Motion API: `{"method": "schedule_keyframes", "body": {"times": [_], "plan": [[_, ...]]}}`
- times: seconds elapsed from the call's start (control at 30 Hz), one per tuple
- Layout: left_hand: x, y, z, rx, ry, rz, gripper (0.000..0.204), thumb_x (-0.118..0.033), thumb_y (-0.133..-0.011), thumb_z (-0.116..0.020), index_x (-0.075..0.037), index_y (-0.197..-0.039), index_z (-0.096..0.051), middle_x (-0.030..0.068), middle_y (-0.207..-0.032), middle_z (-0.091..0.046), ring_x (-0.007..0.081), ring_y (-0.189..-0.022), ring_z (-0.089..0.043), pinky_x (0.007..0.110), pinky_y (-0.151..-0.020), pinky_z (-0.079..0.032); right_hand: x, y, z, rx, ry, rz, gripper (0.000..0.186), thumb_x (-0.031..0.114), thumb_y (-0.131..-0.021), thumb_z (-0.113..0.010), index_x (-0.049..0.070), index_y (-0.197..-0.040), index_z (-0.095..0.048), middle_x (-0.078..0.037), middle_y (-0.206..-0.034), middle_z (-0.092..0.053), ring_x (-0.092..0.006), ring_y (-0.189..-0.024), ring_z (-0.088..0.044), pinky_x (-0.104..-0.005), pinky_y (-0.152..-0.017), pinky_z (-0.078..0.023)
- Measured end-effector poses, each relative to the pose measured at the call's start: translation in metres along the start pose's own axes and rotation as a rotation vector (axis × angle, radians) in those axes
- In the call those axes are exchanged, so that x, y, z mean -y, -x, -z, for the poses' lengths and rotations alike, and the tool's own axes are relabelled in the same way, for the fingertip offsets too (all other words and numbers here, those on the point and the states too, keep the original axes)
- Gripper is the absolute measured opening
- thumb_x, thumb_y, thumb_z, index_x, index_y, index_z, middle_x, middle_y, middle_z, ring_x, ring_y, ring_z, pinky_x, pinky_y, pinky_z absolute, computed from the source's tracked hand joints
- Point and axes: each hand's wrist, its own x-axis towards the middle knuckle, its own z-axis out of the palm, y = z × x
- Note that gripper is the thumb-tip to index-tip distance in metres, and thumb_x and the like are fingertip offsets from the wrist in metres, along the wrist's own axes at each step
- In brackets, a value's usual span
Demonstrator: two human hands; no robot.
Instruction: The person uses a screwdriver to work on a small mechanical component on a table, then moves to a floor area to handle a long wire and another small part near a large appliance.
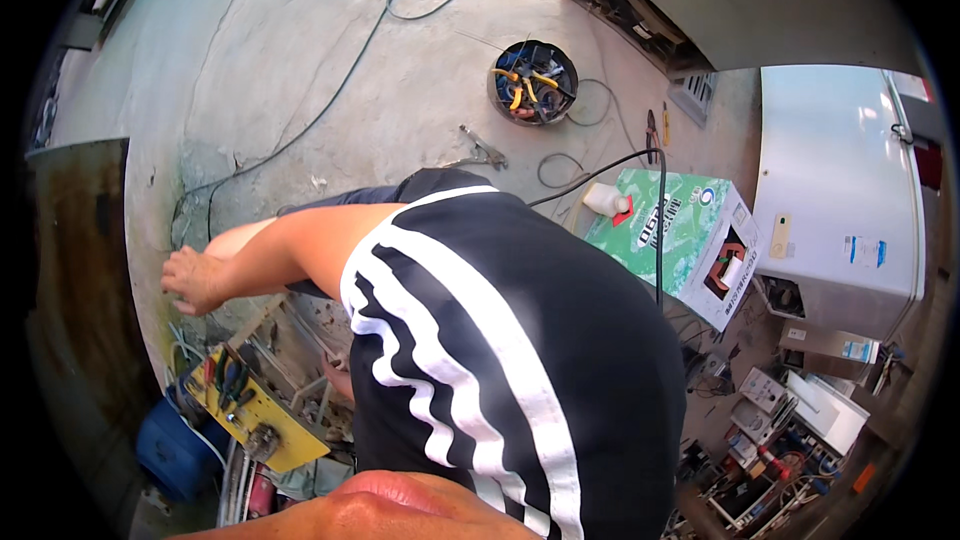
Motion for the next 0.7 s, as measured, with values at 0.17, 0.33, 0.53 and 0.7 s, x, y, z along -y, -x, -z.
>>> {"method": "schedule_keyframes", "body": {"times": [0.17, 0.33, 0.53, 0.7], "plan": [[-0.003, 0.006, -0.023, 0.047, -0.299, -0.141, 0.045, -0.022, -0.092, -0.060, -0.010, -0.134, -0.052, 0.0164, -0.104, -0.066, 0.0330, -0.104, -0.060, 0.051, -0.104, -0.036, -0.001, -0.005, 0.013, -0.020, -0.052, -0.062, 0.030, 0.029, -0.071, -0.069, 0.010, -0.092, -0.064, -0.010, -0.093, -0.057, -0.0288, -0.095, -0.053, -0.0423, -0.082, -0.039], [-0.020, 0.012, -0.020, 0.212, -0.348, 0.028, 0.045, -0.022, -0.091, -0.061, -0.011, -0.134, -0.053, 0.0158, -0.103, -0.066, 0.0331, -0.104, -0.060, 0.051, -0.105, -0.035, -0.011, -0.006, 0.015, -0.018, -0.068, -0.047, 0.030, 0.029, -0.068, -0.071, 0.009, -0.090, -0.064, -0.009, -0.092, -0.057, -0.0276, -0.095, -0.052, -0.0411, -0.084, -0.038], [-0.028, -0.001, -0.017, 0.251, -0.384, 0.047, 0.045, -0.022, -0.091, -0.061, -0.011, -0.134, -0.053, 0.0150, -0.103, -0.067, 0.0331, -0.104, -0.060, 0.051, -0.105, -0.034, -0.013, -0.008, 0.023, -0.047, -0.043, -0.047, 0.029, 0.027, -0.067, -0.070, 0.009, -0.088, -0.063, -0.009, -0.091, -0.056, -0.0272, -0.093, -0.052, -0.0405, -0.083, -0.038], [-0.028, -0.007, -0.009, 0.267, -0.410, 0.049, 0.046, -0.022, -0.090, -0.061, -0.011, -0.134, -0.053, 0.0144, -0.103, -0.067, 0.0331, -0.104, -0.060, 0.052, -0.106, -0.033, -0.009, -0.004, 0.031, -0.057, 0.005, 0.017, 0.026, 0.027, -0.067, -0.068, 0.009, -0.086, -0.062, -0.008, -0.089, -0.055, -0.0261, -0.090, -0.052, -0.0400, -0.082, -0.037]]}}
